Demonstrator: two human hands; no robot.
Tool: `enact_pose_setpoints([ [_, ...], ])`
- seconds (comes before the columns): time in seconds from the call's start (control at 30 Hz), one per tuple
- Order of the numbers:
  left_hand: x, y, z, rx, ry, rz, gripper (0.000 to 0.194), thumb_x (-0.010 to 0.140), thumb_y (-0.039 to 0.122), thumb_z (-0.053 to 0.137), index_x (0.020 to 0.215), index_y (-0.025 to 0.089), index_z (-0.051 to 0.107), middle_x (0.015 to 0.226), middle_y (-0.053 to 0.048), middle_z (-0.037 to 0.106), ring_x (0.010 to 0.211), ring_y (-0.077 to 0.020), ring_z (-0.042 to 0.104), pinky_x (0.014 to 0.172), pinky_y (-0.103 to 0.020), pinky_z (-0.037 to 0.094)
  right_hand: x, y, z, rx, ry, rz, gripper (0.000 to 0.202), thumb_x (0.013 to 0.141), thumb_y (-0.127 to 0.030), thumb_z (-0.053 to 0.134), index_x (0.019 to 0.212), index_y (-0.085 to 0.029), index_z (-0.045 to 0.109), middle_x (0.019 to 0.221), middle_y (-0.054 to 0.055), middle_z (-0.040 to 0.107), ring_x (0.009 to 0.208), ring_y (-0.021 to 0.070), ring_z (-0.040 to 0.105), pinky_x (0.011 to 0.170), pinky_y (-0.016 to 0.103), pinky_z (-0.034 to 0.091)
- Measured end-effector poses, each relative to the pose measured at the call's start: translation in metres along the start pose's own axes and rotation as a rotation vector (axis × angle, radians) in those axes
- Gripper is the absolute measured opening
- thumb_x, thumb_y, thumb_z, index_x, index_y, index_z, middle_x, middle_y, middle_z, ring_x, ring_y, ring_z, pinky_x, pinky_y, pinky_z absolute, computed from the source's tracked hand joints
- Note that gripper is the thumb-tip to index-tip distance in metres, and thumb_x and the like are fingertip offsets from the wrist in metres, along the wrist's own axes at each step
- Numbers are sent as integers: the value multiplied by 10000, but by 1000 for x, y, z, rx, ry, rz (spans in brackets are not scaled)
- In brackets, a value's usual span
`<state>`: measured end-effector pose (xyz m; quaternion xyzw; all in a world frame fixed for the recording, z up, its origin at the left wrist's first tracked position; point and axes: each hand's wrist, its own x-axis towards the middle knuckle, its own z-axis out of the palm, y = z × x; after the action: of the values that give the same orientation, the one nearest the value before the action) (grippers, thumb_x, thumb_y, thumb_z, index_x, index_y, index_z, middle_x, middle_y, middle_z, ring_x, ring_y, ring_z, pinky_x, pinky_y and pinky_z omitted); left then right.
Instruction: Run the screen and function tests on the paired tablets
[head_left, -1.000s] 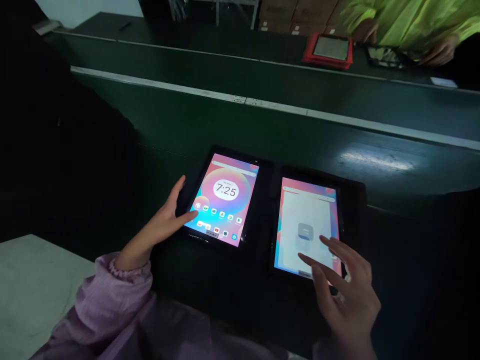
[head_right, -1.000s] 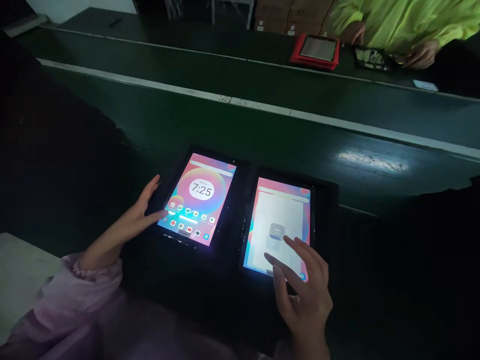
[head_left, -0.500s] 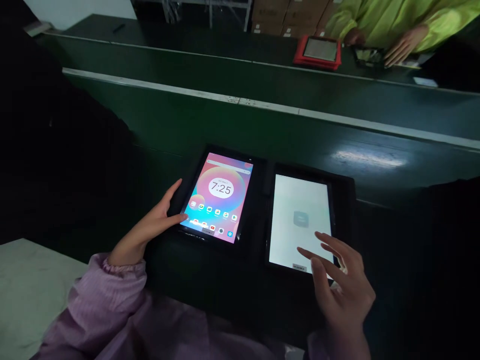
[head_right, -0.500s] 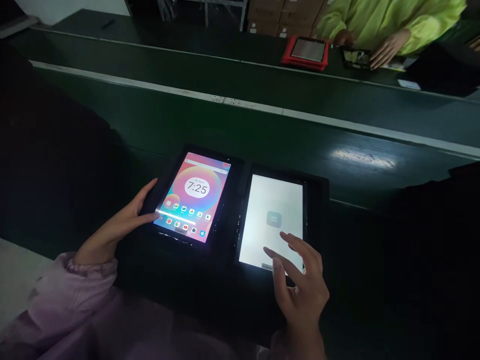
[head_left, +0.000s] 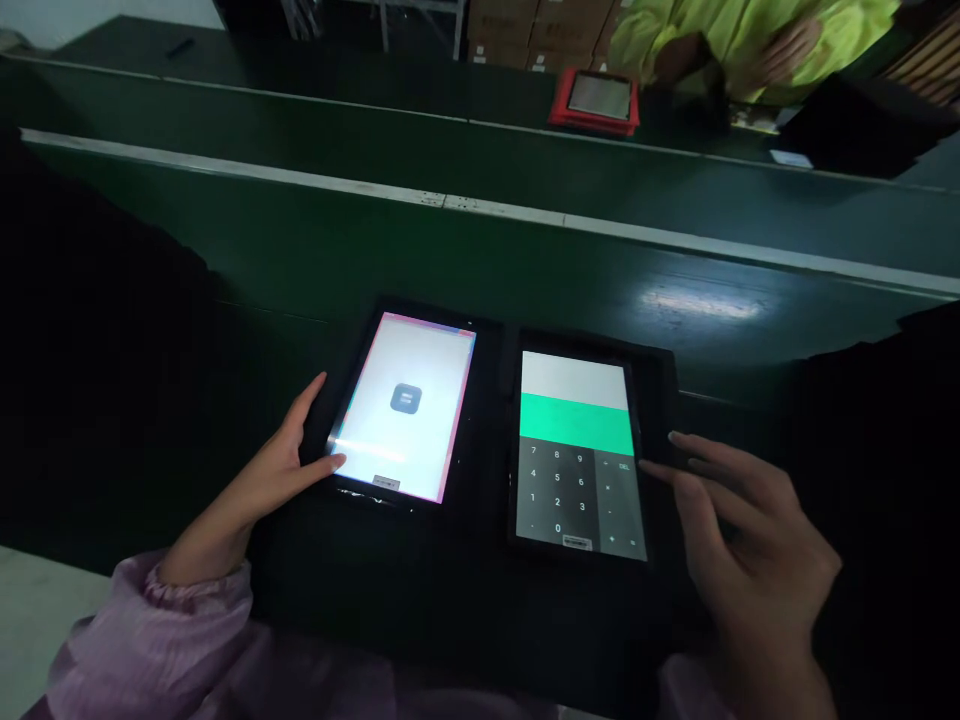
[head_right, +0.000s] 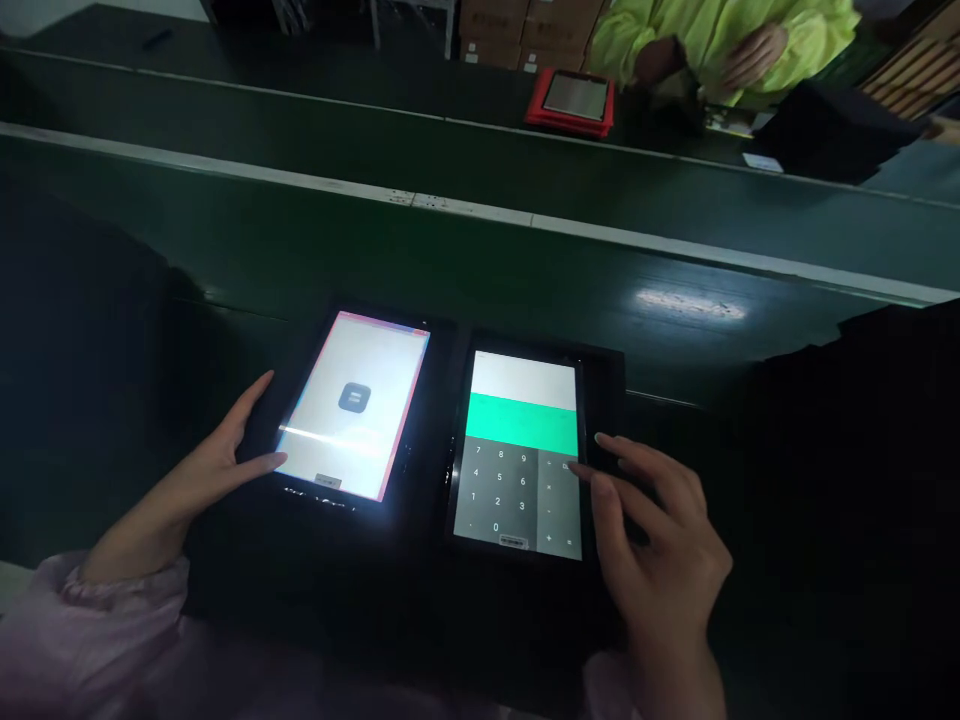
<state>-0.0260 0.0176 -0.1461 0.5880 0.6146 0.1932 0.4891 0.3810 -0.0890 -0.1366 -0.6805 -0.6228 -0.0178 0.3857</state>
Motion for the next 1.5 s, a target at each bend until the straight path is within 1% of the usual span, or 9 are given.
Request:
enact_pose_setpoints([
  [0.2,1,-2,-7,19,-8,-19,1082,816,497,771,1680,330,142,1768,-46,91,1612,-362,109,1284,-572,197,21,11,20,-73,43,-43,225,1011,-279,604,924,-210,799,1140,84,752,1049,247,694,810,424,593],
  [0.3,12,0,-8,-73,33,-63,1002,815,475,788,1657,358,257,1747,-32,207,1595,-370,200,1265,-574,280,17,17,30,-60,53,3,245,1012,-285,602,897,-207,804,1130,77,757,1096,256,692,829,426,595],
  [0.47,52,9,-1,-388,350,39,495,845,330,756,1332,265,697,1484,-51,631,1439,-322,517,1231,-477,396,13,25,34,-94,71,-25,279,1006,-258,599,833,-218,814,1120,93,759,1160,304,662,893,498,570],
  [0.6,77,14,5,-525,493,134,248,875,246,714,1115,210,767,1243,-33,761,1252,-237,671,1222,-406,409,15,27,37,-149,3,-82,276,1010,-270,592,874,-221,827,1205,111,729,1245,350,613,914,544,564],
  [0.77,87,18,6,-435,520,99,204,872,228,686,1058,205,765,1138,-20,782,1138,-229,717,1195,-441,437,14,33,42,-186,-112,-111,298,1030,-354,564,1014,-209,824,1436,142,611,1454,437,416,1026,689,491],
  [0.93,87,21,7,-453,536,85,190,863,188,669,1032,197,754,1139,-14,780,1098,-190,724,1146,-364,479,10,38,40,-239,-32,-2,306,1027,-332,568,950,-194,830,1398,157,638,1449,448,417,1002,716,512],
  [1.13,85,26,8,-450,526,65,171,875,189,659,1014,200,757,1129,-10,781,1077,-172,724,1085,-312,516,11,36,43,-183,-96,-69,294,1028,-341,567,1016,-208,828,1492,160,569,1501,468,348,1036,747,469],
  [1.33,84,27,7,-377,539,37,178,865,224,662,1010,203,764,1041,-2,783,1004,-185,722,977,-313,563,11,26,40,-196,-19,-83,278,1014,-280,583,924,-186,828,1366,178,658,1452,458,424,978,705,525],
  [1.5,84,27,7,-377,526,21,180,863,238,661,1006,208,766,992,2,773,913,-159,706,837,-243,559,13,2,41,30,-187,-240,230,976,-172,606,873,-198,810,1369,139,646,1435,378,464,1010,575,550],
])
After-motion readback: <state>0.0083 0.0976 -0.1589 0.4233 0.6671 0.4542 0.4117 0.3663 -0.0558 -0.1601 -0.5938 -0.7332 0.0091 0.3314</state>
